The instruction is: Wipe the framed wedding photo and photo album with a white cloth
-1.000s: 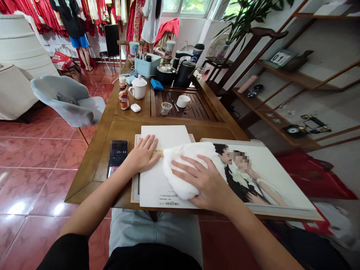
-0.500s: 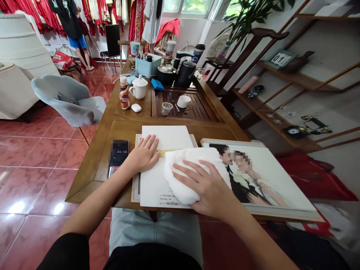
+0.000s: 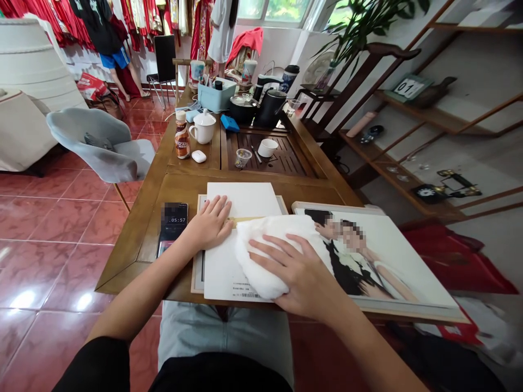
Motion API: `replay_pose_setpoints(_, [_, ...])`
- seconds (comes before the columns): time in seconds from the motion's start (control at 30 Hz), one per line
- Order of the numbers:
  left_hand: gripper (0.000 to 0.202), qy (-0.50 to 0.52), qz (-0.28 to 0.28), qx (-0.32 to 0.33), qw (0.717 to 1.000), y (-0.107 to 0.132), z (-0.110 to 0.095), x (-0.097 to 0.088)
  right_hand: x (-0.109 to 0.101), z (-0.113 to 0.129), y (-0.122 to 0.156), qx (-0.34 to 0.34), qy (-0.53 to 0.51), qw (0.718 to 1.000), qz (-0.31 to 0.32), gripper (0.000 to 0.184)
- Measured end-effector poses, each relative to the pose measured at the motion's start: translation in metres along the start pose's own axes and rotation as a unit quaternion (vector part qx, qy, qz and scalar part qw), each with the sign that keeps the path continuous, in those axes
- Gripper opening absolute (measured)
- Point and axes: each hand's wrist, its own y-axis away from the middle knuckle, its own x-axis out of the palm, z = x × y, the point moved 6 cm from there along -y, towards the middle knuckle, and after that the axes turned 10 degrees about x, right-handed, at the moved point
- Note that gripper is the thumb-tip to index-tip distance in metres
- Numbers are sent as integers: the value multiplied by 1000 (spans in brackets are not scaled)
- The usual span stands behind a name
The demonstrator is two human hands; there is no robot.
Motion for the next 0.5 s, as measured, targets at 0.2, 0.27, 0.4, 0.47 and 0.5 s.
replay_pose_setpoints(0.2, [64, -9, 2, 2, 1000, 0, 0, 1, 3, 33, 9, -87, -35, 996, 13, 56])
replay_pose_setpoints(0.27, [64, -10, -1, 2, 1000, 0, 0, 0, 4, 28, 8, -83, -33, 996, 12, 56])
replay_pose_setpoints(0.4, [64, -6, 5, -2, 1000, 0, 0, 1, 0, 4, 2, -21, -4, 1000, -12, 55])
replay_pose_setpoints(0.47, [64, -7, 6, -3, 1000, 0, 0, 0, 0, 0, 1, -5, 10, 1000, -17, 56])
replay_pose_setpoints(0.5, [64, -6, 5, -2, 1000, 0, 0, 0, 1, 3, 1, -8, 12, 1000, -14, 56])
